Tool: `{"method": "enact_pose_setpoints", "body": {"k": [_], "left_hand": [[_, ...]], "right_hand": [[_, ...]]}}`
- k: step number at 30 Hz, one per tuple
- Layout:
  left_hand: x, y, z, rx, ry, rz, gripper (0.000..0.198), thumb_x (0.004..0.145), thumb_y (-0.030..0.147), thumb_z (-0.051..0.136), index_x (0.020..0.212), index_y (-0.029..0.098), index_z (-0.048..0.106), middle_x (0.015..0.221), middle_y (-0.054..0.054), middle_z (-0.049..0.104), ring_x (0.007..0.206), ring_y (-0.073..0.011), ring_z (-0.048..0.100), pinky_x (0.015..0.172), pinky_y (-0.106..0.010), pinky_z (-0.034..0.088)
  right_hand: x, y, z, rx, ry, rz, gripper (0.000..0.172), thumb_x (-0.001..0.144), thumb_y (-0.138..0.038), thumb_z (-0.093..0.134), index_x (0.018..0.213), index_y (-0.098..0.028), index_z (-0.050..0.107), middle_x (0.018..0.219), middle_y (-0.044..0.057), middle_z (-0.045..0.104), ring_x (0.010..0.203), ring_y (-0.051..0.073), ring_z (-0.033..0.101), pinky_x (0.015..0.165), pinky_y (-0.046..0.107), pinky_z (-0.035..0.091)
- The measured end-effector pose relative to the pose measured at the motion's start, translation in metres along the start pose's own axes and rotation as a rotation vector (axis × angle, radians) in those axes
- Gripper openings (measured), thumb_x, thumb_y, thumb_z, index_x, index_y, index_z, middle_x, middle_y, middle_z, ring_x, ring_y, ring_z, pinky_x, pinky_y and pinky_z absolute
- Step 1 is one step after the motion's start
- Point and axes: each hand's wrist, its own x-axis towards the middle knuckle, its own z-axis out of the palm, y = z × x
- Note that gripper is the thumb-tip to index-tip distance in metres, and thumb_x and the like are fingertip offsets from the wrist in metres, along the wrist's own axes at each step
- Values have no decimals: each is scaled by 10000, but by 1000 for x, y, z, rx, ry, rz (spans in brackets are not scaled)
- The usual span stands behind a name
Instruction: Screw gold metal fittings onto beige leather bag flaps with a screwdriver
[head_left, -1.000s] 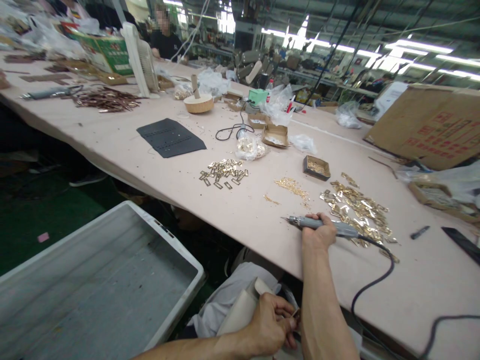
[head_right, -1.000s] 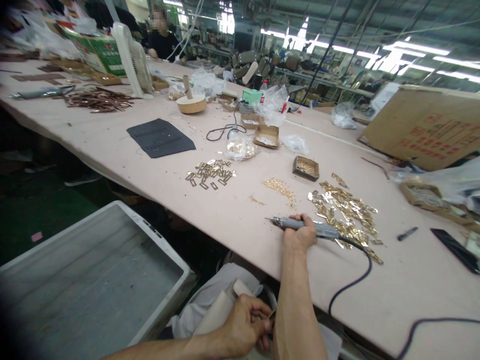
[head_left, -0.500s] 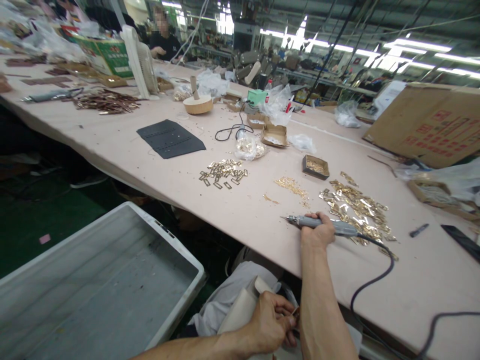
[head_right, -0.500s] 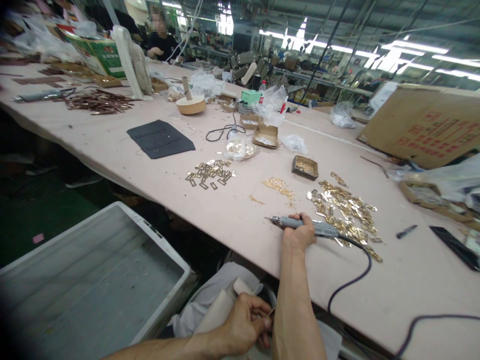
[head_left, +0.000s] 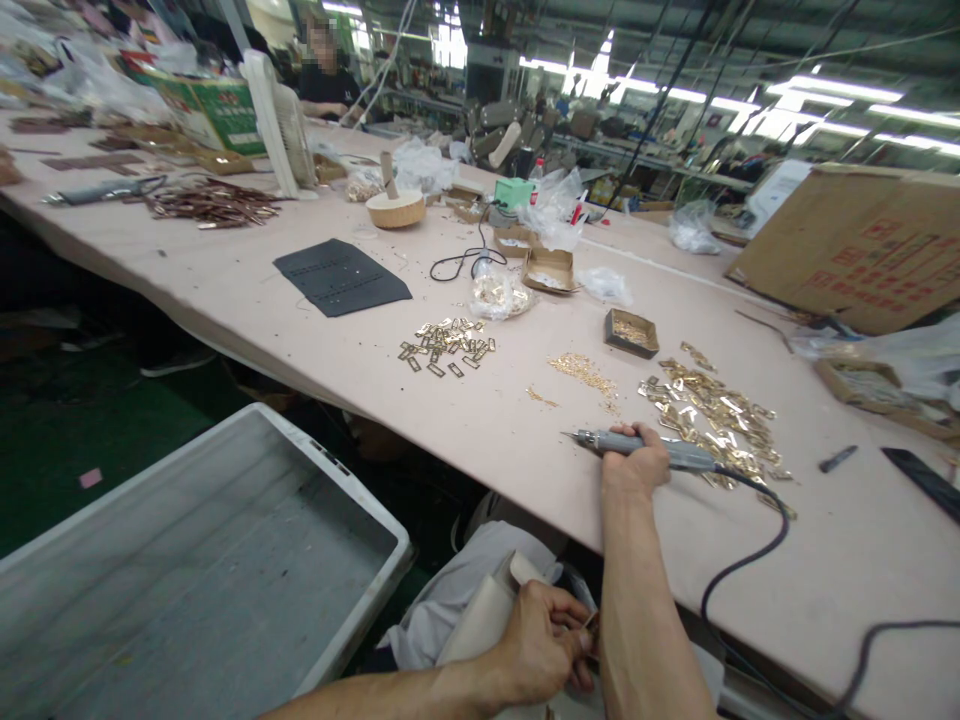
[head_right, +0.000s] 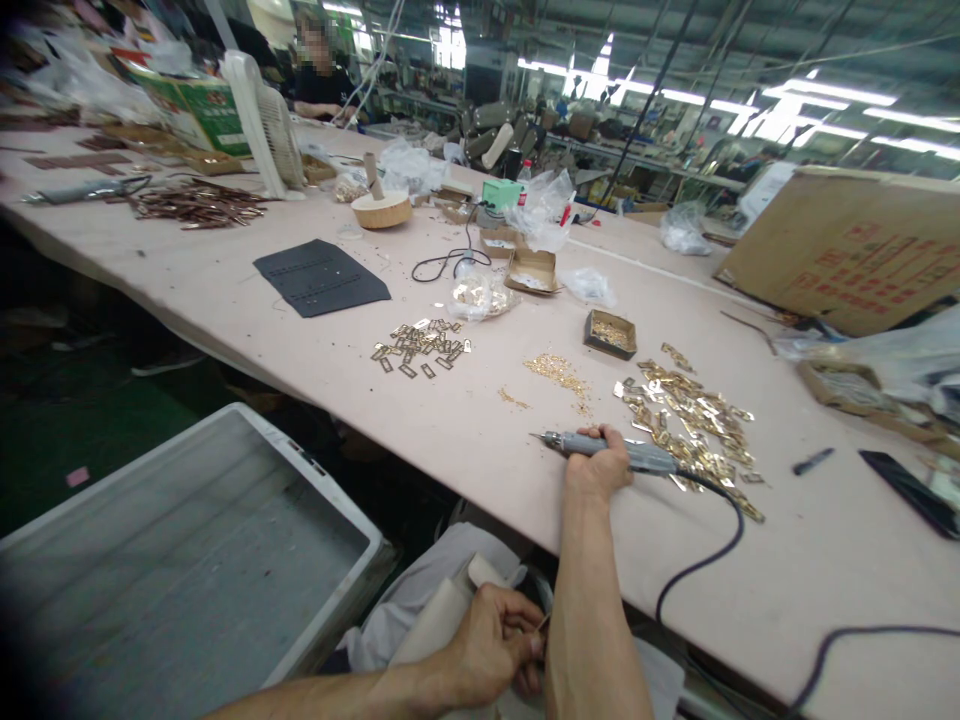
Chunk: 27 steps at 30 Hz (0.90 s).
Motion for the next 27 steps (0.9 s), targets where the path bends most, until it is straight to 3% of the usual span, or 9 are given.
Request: {"method": "enact_pose_setpoints", "body": {"k": [7, 14, 20, 27], "left_hand": [[1, -2, 0, -16, 27, -6, 465, 627, 415, 781, 953, 120, 629, 594, -19, 630, 450, -166, 602, 428, -252, 485], [-1, 3, 0, -1, 13, -2, 378, 641, 373, 757, 897, 110, 665, 596, -38, 638, 472, -160, 618, 442, -234, 484], [1, 0, 0, -19, 39, -10, 475, 609, 379, 759, 978, 119, 611, 601, -19, 634, 459, -174, 615, 423, -250, 483], [4, -2, 0, -25, 22, -2, 397, 617, 338, 717, 934, 115, 632, 605, -35, 642, 464, -164, 615, 426, -235, 481]], "right_hand": [[3, 2, 0, 7, 3, 0, 241, 670, 8, 611, 719, -176, 463, 683, -35, 519, 556, 80, 510, 471, 193, 529], [-2, 0, 0, 9, -8, -4, 222, 680, 14, 603, 689, -165, 472, 682, -26, 527, 567, 80, 499, 487, 196, 539], [-1, 0, -1, 12, -18, 10, 209, 704, 22, 584, 692, -160, 482, 685, -23, 521, 593, 83, 495, 501, 205, 520], [-4, -1, 2, 23, 24, 1, 228, 679, 35, 592, 700, -163, 483, 657, -24, 522, 590, 95, 496, 493, 220, 520]]}}
